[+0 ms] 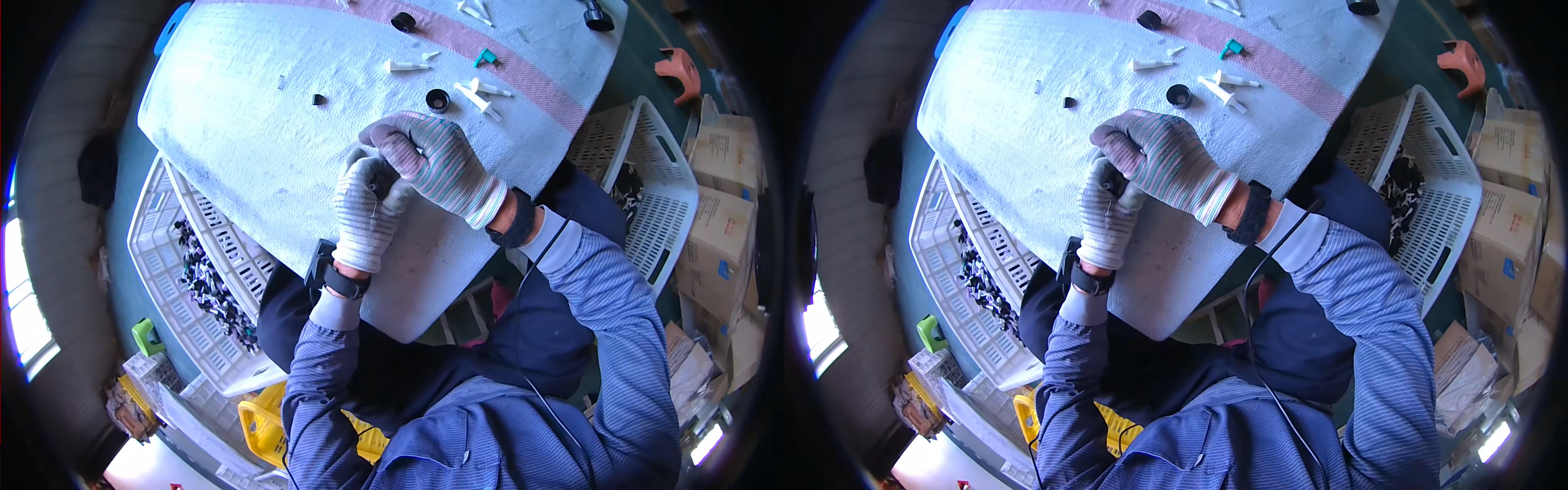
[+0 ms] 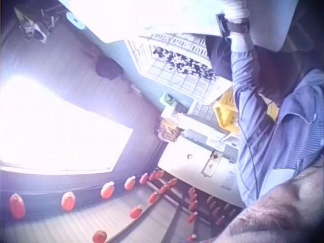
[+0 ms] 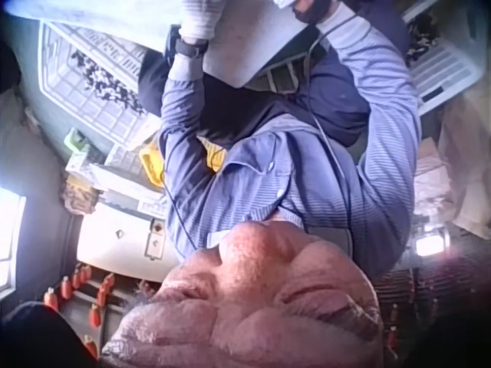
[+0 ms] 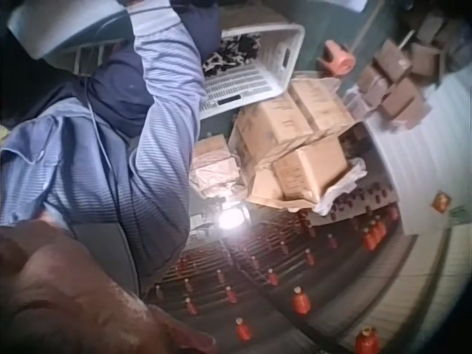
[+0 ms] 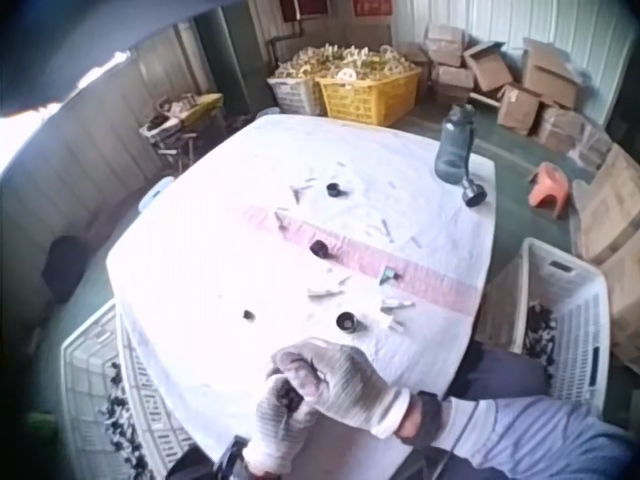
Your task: Manually assembling small white plastic stems into black plastic bases at a workbench.
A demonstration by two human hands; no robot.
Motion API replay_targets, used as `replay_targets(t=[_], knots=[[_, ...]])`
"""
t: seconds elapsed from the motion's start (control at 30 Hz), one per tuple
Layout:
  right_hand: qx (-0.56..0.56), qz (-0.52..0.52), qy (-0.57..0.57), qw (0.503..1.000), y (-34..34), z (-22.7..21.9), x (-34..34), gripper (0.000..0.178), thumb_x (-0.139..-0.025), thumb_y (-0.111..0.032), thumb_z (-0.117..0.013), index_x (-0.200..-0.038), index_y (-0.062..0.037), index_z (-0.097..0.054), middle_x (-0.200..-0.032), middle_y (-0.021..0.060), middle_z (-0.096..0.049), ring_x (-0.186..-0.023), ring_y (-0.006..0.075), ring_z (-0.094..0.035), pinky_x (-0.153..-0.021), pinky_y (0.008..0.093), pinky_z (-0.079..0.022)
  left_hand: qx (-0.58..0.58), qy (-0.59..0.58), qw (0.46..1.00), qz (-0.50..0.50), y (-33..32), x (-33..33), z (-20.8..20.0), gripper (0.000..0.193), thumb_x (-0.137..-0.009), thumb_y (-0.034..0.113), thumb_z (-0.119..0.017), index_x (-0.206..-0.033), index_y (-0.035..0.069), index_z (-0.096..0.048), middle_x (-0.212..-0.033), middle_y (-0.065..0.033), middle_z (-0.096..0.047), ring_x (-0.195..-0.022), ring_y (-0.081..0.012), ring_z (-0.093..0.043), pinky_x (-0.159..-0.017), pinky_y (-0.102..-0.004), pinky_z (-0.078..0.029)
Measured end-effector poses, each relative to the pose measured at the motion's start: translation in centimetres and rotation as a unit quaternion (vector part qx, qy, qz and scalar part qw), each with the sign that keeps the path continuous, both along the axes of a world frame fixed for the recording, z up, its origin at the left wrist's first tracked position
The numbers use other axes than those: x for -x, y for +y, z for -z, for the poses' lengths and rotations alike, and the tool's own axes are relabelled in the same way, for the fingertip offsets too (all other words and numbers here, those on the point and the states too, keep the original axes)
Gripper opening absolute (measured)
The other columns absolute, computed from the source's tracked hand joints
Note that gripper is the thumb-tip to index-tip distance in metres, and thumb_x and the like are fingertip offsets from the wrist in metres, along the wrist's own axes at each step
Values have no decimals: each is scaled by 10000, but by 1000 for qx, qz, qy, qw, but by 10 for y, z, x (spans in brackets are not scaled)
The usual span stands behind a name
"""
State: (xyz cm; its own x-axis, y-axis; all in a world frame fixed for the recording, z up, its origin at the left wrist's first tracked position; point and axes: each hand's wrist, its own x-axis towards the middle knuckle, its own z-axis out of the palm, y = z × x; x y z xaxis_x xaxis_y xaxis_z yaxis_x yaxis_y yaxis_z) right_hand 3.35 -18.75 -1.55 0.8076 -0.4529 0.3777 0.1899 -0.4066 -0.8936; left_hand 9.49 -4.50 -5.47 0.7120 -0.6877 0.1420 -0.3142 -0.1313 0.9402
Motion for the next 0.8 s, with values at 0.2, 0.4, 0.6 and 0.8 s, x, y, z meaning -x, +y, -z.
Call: replay_targets(t=[0.2, 0.4, 0.6, 0.8], knots=[[0, -1, 21, 1000, -3, 0, -1, 233, -932, -257, -607, -977, -47, -694, -911, 128, -700, -836, 304, -681, -745, 371, -543, -17, -45, 999, 2, -3, -1, -11, 298, -836, 244, -742, -925, -6, -606, -844, -90, -526, -699, -204, -521, -658, -332, -464], [4, 4, 38, 999, -9, 2, 3, 242, -934, -266, -607, -985, -45, -692, -910, 132, -697, -841, 307, -679, -752, 373, -543, -45, 91, 993, 54, -2, 4, -18, 327, -897, 189, -712, -1147, 17, -590, -965, 1, -598, -888, -89, -511, -822, -250, -431], [27, 4, 42, 999, -4, 1, 2, 249, -935, -274, -609, -995, -48, -694, -913, 131, -696, -841, 304, -677, -762, 374, -544, -25, 124, 992, 26, -2, -3, -9, 261, -884, 168, -724, -1086, 23, -642, -989, -2, -619, -885, -87, -535, -797, -257, -443], [32, 9, 49, 998, -7, 0, 4, 258, -930, -289, -612, -985, -51, -694, -910, 129, -694, -852, 304, -673, -763, 380, -538, -37, 34, 999, -1, -6, -5, -5, 228, -826, 210, -764, -823, 11, -652, -693, -29, -546, -627, -113, -478, -590, -277, -419]])
